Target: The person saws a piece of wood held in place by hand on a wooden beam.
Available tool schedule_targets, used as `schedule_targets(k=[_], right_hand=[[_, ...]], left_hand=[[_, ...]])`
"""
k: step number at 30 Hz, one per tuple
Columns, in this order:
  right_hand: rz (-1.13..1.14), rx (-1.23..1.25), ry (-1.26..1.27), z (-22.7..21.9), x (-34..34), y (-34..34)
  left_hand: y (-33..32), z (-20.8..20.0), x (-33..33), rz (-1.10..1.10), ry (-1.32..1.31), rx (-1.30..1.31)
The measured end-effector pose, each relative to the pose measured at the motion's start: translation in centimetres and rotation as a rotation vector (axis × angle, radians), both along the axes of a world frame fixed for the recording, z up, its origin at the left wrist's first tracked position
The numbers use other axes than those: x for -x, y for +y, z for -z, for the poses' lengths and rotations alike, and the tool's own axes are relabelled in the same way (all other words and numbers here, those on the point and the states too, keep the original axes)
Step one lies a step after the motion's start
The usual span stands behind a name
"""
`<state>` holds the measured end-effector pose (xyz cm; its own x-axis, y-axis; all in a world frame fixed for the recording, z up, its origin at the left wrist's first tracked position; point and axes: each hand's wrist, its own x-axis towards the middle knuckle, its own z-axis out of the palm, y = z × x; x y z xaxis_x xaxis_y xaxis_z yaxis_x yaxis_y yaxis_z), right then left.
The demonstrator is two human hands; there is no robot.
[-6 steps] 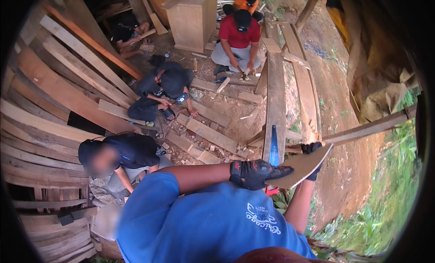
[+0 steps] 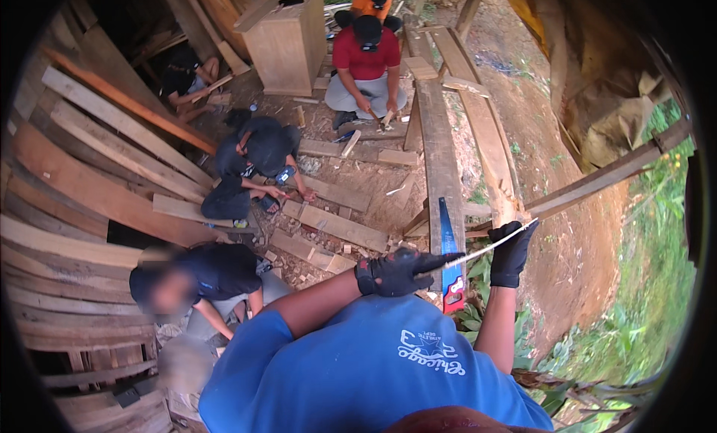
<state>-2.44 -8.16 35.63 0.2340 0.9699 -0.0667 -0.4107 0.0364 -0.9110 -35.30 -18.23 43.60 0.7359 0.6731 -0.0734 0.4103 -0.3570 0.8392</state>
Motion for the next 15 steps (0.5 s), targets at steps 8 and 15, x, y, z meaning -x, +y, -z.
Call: schedule_targets(k=[8,15], right_hand=[[0.149,0.404,-0.683,-2.2,1.4,-2.7],[-0.126,0.224,-0.248,-1.4,-1.6,-9.9]], left_hand=[[1.3,4.6,0.9,-0.327,-0.184,0.318],[4.8,8.5,-0.2,-0.644,-0.456,0.478]])
